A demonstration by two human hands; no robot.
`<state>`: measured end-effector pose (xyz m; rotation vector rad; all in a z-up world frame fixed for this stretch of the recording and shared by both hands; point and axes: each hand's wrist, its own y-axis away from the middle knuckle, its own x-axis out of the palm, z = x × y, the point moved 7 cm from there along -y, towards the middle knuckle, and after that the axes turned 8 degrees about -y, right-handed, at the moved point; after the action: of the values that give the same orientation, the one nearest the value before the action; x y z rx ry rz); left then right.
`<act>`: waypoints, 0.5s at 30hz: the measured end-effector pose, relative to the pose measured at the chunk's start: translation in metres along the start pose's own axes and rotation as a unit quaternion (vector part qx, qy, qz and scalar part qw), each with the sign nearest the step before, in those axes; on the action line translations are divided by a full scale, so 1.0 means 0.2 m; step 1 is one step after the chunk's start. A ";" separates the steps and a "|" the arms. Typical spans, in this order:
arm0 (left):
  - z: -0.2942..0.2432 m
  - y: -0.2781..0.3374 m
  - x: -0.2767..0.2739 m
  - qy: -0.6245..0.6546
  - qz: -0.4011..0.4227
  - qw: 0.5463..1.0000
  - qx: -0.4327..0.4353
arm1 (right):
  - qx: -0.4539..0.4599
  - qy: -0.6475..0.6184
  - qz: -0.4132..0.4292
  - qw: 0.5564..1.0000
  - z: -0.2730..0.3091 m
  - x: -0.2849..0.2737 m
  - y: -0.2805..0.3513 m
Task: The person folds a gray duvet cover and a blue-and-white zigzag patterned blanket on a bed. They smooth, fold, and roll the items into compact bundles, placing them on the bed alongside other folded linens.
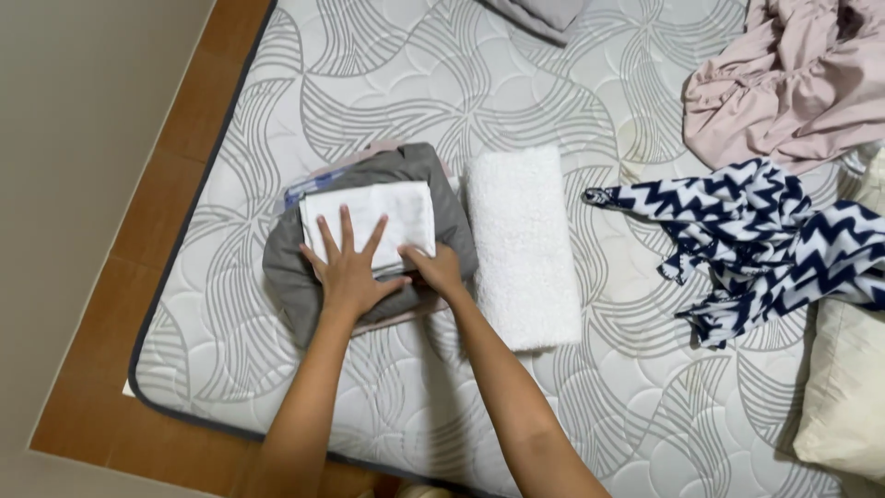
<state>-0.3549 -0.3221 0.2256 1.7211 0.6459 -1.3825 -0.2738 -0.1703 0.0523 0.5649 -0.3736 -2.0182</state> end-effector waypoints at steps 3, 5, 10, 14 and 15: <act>0.02 -0.12 0.41 -0.007 -0.038 0.999 -0.014 | 0.173 -0.220 0.090 0.956 0.05 -0.01 0.06; -0.02 -0.25 0.46 -0.021 -0.022 0.999 -0.025 | 0.169 -0.235 0.086 0.953 -0.04 0.00 -0.10; 0.02 -0.34 0.63 -0.013 -0.040 0.999 -0.026 | 0.146 -0.255 0.077 0.953 -0.24 0.08 -0.27; 0.04 -0.35 0.74 -0.029 0.031 0.998 -0.037 | 0.129 -0.251 0.055 0.958 -0.21 0.08 -0.21; 0.03 -0.36 0.75 -0.027 0.030 0.999 -0.035 | 0.130 -0.254 0.050 0.957 -0.22 0.08 -0.21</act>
<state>-0.3756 -0.3045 0.0610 1.6302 0.5997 -1.3448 -0.2876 -0.1656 -0.0088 0.1676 -0.9691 -2.0104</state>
